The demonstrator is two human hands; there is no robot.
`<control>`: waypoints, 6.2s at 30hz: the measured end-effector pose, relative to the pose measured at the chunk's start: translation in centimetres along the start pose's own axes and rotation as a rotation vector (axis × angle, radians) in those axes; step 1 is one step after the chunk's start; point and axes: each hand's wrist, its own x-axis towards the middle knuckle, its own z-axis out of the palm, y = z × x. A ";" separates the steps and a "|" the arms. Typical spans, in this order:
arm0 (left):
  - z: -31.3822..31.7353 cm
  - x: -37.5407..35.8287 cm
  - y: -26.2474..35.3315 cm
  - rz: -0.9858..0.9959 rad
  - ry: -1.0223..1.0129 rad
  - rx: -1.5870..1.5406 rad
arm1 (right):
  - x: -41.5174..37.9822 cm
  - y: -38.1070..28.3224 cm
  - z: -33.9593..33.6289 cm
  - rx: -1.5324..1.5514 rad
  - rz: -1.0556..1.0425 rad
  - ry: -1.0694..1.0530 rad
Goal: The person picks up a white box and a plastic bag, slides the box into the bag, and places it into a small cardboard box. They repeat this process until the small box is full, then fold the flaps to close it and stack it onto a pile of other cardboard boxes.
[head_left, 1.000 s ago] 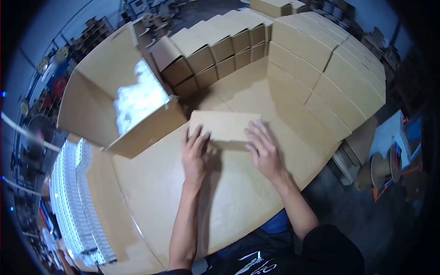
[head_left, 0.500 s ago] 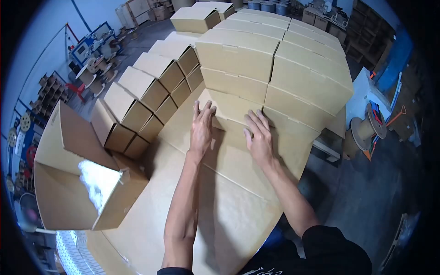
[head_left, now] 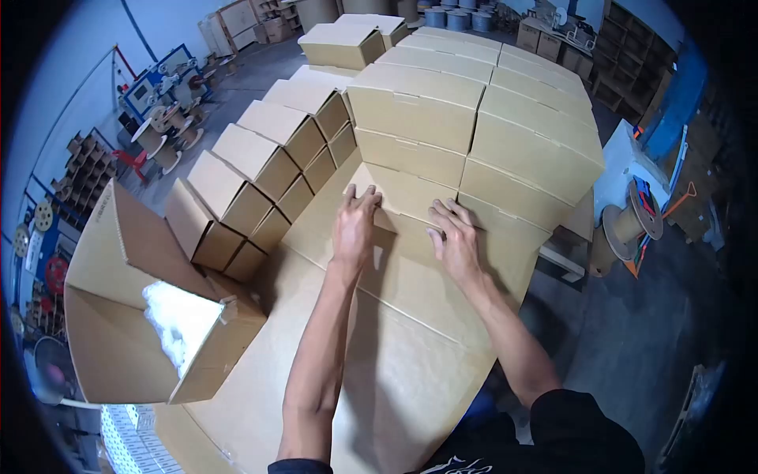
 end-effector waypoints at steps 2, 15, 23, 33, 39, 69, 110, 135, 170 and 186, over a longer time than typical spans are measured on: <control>-1.0 0.9 1.9 -0.072 -0.072 0.109 | 0.6 0.3 -0.2 -0.043 -0.004 -0.074; -4.6 3.8 3.4 -0.150 -0.427 0.133 | 6.4 -4.2 -3.0 -0.439 -0.091 -0.694; -11.2 17.6 0.4 0.041 0.100 0.149 | 23.3 -8.7 -7.8 0.049 -0.455 -0.918; -1.6 27.2 -9.4 -0.062 -0.312 0.362 | 43.5 -1.2 3.2 -0.174 -0.176 -0.273; -1.8 25.9 -8.3 -0.190 -0.407 0.364 | 48.4 1.7 7.0 -0.439 -0.050 -0.384; -19.5 20.7 1.9 -0.298 0.222 -1.259 | 27.6 -16.3 -3.8 0.223 -0.427 0.287; -21.6 -43.4 19.8 -0.786 0.523 -0.553 | -17.3 -19.4 -2.7 1.050 0.501 -0.691; -21.9 -39.7 17.2 -0.818 0.760 -0.395 | -16.6 -20.8 -2.2 1.136 0.171 -0.733; -36.6 -43.2 0.4 -0.843 0.739 0.151 | -10.0 -43.4 6.9 0.759 -0.626 -0.448; -53.2 -57.9 -21.0 -0.848 0.480 1.008 | -14.0 -64.4 20.5 0.036 -1.122 -0.652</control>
